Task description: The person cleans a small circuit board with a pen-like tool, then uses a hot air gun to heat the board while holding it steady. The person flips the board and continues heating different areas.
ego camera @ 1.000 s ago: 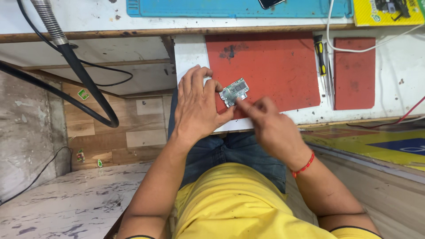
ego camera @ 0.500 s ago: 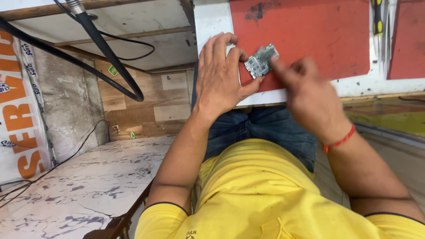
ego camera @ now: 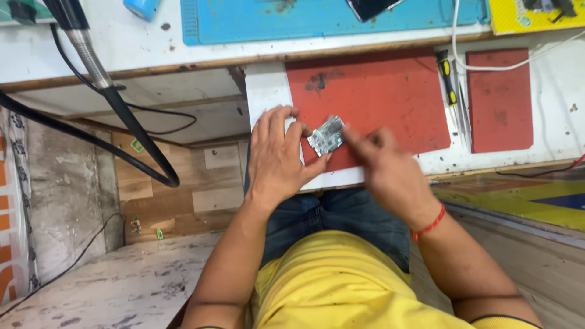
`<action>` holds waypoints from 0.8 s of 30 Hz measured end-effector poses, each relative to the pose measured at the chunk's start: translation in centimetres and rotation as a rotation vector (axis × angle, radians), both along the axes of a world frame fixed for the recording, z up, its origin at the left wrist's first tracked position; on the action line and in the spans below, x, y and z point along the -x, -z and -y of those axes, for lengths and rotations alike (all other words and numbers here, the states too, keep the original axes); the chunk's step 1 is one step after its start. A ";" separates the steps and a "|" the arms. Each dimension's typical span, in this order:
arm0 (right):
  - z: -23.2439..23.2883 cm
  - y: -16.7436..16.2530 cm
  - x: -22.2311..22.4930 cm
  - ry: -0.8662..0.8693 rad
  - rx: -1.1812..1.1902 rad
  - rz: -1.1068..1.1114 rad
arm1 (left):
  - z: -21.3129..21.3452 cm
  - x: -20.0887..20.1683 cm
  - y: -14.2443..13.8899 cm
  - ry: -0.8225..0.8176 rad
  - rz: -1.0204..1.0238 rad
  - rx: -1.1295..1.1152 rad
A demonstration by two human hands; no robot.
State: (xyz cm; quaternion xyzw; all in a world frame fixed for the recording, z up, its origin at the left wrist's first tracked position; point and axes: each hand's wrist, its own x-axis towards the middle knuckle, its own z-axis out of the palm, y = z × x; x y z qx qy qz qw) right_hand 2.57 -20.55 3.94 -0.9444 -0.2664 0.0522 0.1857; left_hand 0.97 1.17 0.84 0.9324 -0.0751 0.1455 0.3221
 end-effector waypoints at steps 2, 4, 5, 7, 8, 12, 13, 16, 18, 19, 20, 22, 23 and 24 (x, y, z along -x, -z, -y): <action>-0.2 -0.5 0.0 0.086 0.099 -0.015 | 0.1 0.2 0.0 -0.005 -0.021 0.002; -0.6 -0.7 0.2 -0.032 0.061 -0.061 | 0.0 0.2 0.1 -0.007 -0.027 -0.007; -0.6 -0.8 0.2 -0.087 0.043 -0.085 | 0.0 0.2 0.2 -0.007 -0.020 -0.008; -0.6 -0.8 0.1 0.026 0.079 -0.055 | 0.1 0.2 0.3 -0.002 -0.006 -0.003; -0.5 -0.8 -0.1 0.079 0.097 -0.035 | 0.1 0.2 0.3 0.000 -0.005 0.001; -0.5 -0.5 0.0 -0.060 -0.014 -0.040 | 0.0 0.2 0.3 -0.010 -0.023 -0.009; -0.4 -0.5 -0.1 -0.047 -0.027 -0.037 | 0.0 0.1 0.3 -0.007 -0.033 -0.012; -0.3 -0.6 -0.4 0.029 0.035 -0.002 | 0.1 0.2 0.2 -0.007 -0.022 0.008; -0.5 -0.8 -0.5 0.014 0.056 -0.014 | 0.1 0.2 0.2 -0.012 -0.031 0.000; -0.6 -0.9 -0.5 -0.024 0.042 -0.040 | 0.2 0.1 0.1 -0.012 -0.034 -0.005; -0.7 -1.0 -0.4 -0.058 0.031 -0.065 | 0.1 0.1 0.1 -0.009 -0.031 0.005; -0.7 -1.1 -0.7 0.042 0.072 -0.030 | 0.1 0.1 0.0 -0.003 -0.019 0.026; -0.6 -1.2 -0.7 0.086 0.094 -0.016 | 0.1 0.1 0.0 -0.003 -0.013 0.031; -0.5 -1.1 -0.7 0.024 0.065 -0.019 | 0.2 0.1 0.0 -0.005 -0.010 0.032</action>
